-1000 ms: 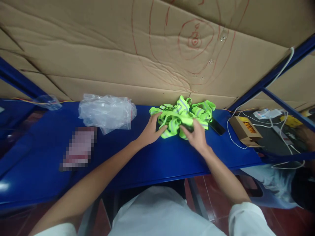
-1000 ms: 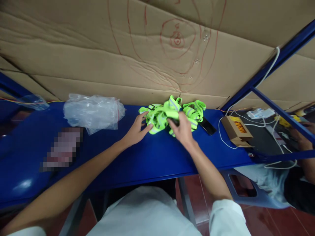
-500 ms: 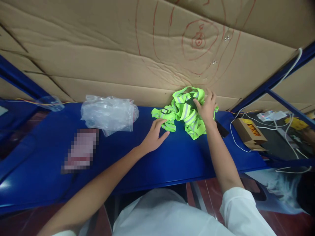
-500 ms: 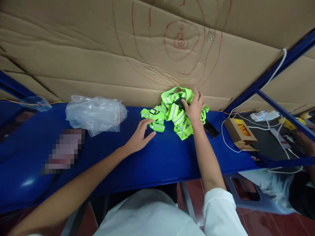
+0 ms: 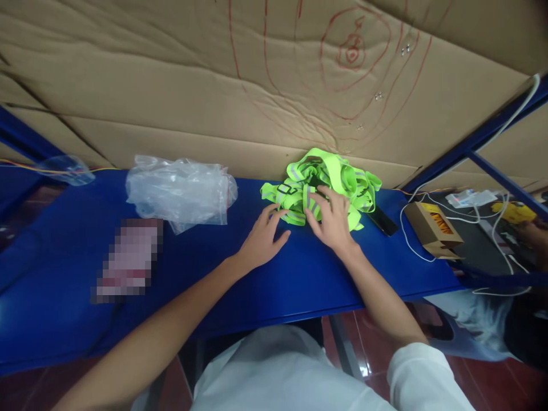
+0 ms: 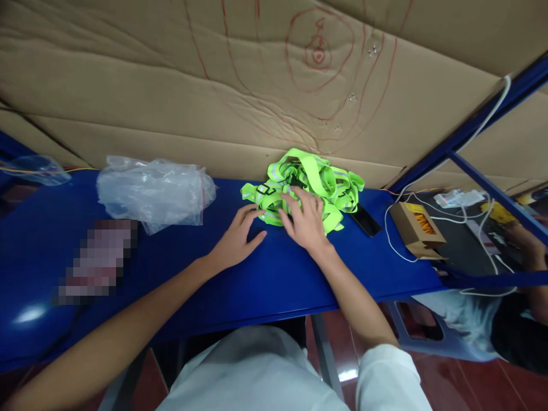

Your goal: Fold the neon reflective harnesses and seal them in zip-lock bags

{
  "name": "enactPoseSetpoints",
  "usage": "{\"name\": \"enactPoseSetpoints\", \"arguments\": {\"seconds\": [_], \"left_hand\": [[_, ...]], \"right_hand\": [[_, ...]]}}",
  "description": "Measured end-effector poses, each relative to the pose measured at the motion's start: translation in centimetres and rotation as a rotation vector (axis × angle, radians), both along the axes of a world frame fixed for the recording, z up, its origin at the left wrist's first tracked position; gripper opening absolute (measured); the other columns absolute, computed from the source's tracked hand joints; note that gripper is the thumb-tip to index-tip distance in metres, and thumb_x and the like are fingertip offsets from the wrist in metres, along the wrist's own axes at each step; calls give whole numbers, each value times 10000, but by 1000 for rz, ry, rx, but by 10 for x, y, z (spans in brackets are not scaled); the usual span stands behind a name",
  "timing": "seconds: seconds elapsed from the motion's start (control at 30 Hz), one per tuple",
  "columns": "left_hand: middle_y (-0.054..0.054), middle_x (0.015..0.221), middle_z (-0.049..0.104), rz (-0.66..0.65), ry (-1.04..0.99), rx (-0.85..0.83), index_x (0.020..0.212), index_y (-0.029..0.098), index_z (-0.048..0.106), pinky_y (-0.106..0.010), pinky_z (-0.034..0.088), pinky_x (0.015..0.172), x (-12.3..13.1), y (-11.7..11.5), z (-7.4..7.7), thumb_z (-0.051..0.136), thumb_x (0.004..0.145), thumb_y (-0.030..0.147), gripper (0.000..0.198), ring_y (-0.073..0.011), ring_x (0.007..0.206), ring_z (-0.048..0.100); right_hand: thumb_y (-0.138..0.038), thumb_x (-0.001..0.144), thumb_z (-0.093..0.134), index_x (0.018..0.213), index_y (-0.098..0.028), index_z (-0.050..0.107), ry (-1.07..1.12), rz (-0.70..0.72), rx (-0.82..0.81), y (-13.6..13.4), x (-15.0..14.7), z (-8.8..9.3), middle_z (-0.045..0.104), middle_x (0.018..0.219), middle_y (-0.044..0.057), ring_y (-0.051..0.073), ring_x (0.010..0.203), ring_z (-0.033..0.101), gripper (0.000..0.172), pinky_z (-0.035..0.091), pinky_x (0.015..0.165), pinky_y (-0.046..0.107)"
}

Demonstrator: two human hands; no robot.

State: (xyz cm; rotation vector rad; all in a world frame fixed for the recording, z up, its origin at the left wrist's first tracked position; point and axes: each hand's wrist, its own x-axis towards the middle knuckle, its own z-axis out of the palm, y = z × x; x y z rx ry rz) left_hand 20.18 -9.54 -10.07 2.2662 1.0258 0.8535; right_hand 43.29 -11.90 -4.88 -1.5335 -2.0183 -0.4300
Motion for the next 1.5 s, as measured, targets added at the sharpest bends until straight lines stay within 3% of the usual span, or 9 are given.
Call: {"name": "enactPoseSetpoints", "arguments": {"seconds": [0.2,0.47,0.7,0.83,1.03,1.13,1.23,1.33,1.5], "left_hand": [[-183,1566,399,-7,16,37,1484,239,452,-607,453,1195,-1,0,-1,551,1019,329,484,-365,1460,476],[-183,1527,465,24,54,131,1460,227,473,-580,499,1136,1,-1,-1,565,1005,301,470,-359,1408,531],[-75,958,676,141,56,228,1017,197,635,-388,550,838,-8,-1,19,488,1057,329,202,-230,881,673],[-85,917,688,200,237,408,969,195,656,-381,503,790,-34,3,46,435,1084,335,287,-251,864,660],[-81,1032,738,388,382,612,1028,209,663,-387,497,828,-114,-15,87,489,1068,331,217,-264,954,700],[-93,962,764,590,357,647,981,189,687,-391,468,787,-158,-46,93,552,1045,387,247,-295,913,721],[-124,963,769,818,288,536,976,159,706,-365,449,730,-176,-78,84,561,1036,419,303,-313,904,724],[-64,914,755,698,208,450,997,170,703,-309,469,709,-156,-93,66,610,1020,334,190,-229,812,709],[-7,888,758,202,273,446,1030,192,680,-318,473,737,-91,-96,38,552,1057,227,136,-185,729,692]], "right_hand": [[-382,1082,436,1418,-179,574,-33,-47,-95,4,9,-22,520,1567,201,317,1470,474,416,341,1160,522],[-369,1085,474,1315,-216,668,9,9,-84,-4,0,-26,614,1491,148,298,1393,553,337,331,1140,509],[-289,1080,484,1218,-231,722,-67,404,-125,-26,-37,-19,770,1174,77,217,1084,689,281,481,926,391],[-314,1093,473,1027,-228,744,-177,590,-133,-38,-67,-21,744,789,11,159,702,647,292,452,677,343],[-305,1090,500,909,-210,712,-89,658,-102,-47,-85,-40,679,656,-13,127,611,632,294,404,623,303],[-321,1090,496,945,-212,715,-47,639,-168,-47,-78,-46,692,666,-20,121,612,646,285,412,633,290],[-326,1091,490,982,-216,721,-34,559,-235,-43,-71,-47,723,709,-16,123,654,678,279,405,642,282],[-315,1102,470,993,-202,725,-39,495,-252,-39,-67,-42,738,736,2,133,667,685,298,366,624,294],[-429,1103,475,725,-197,665,-104,406,-234,-49,-44,-14,680,643,15,143,609,630,483,323,614,322]]}}
